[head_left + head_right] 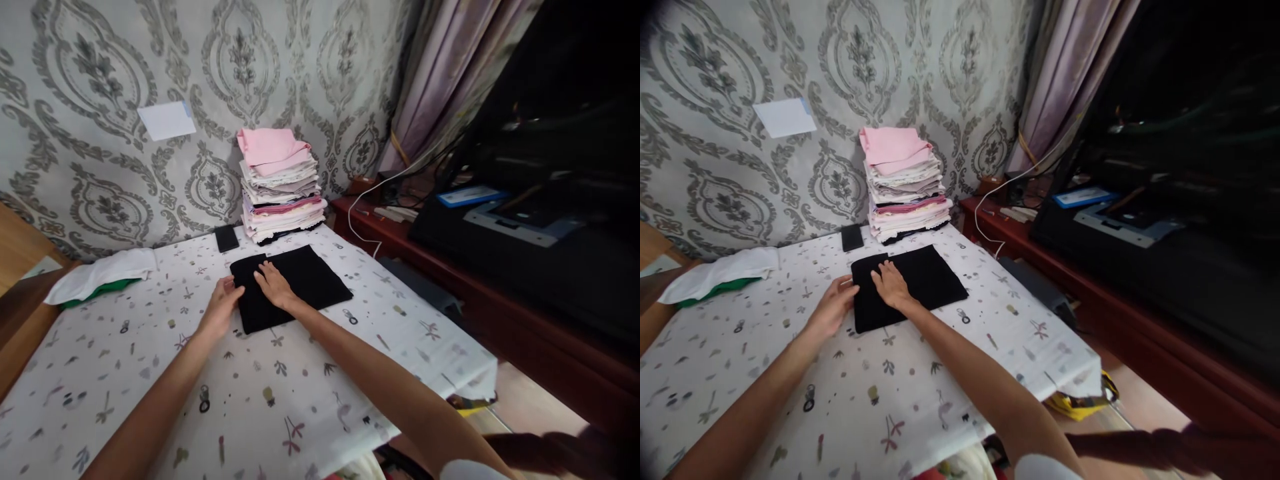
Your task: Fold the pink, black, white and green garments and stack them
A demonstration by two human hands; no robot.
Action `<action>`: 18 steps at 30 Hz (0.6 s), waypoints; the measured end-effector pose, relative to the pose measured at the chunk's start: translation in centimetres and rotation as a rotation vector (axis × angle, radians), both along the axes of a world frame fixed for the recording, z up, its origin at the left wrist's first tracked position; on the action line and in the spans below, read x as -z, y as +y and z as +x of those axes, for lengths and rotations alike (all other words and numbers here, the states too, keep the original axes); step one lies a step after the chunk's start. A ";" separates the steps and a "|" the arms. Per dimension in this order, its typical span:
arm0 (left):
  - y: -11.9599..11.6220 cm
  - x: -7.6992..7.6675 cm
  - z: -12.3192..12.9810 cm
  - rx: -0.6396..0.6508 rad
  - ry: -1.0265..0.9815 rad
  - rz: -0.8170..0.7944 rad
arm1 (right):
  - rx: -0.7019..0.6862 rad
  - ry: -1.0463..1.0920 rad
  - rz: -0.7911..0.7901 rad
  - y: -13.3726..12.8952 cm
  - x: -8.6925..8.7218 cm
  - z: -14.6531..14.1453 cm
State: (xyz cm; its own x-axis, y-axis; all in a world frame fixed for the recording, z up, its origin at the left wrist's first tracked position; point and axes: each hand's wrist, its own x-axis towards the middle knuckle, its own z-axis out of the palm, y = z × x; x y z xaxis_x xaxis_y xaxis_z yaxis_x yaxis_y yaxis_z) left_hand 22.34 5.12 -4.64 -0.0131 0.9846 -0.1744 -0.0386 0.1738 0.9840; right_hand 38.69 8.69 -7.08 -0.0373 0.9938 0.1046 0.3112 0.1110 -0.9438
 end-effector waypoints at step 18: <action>3.0 -0.6 9.6 0.355 0.511 0.554 | 0.057 1.032 -0.357 -2.5 -2.8 8.5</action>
State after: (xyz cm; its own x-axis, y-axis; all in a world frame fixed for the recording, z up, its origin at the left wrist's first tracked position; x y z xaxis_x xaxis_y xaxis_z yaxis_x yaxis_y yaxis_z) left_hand 31.90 8.15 -4.07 0.3682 0.8867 0.2794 0.4019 -0.4229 0.8122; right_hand 47.21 6.20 -4.28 -0.0499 0.9705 -0.2359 -0.6526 -0.2105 -0.7279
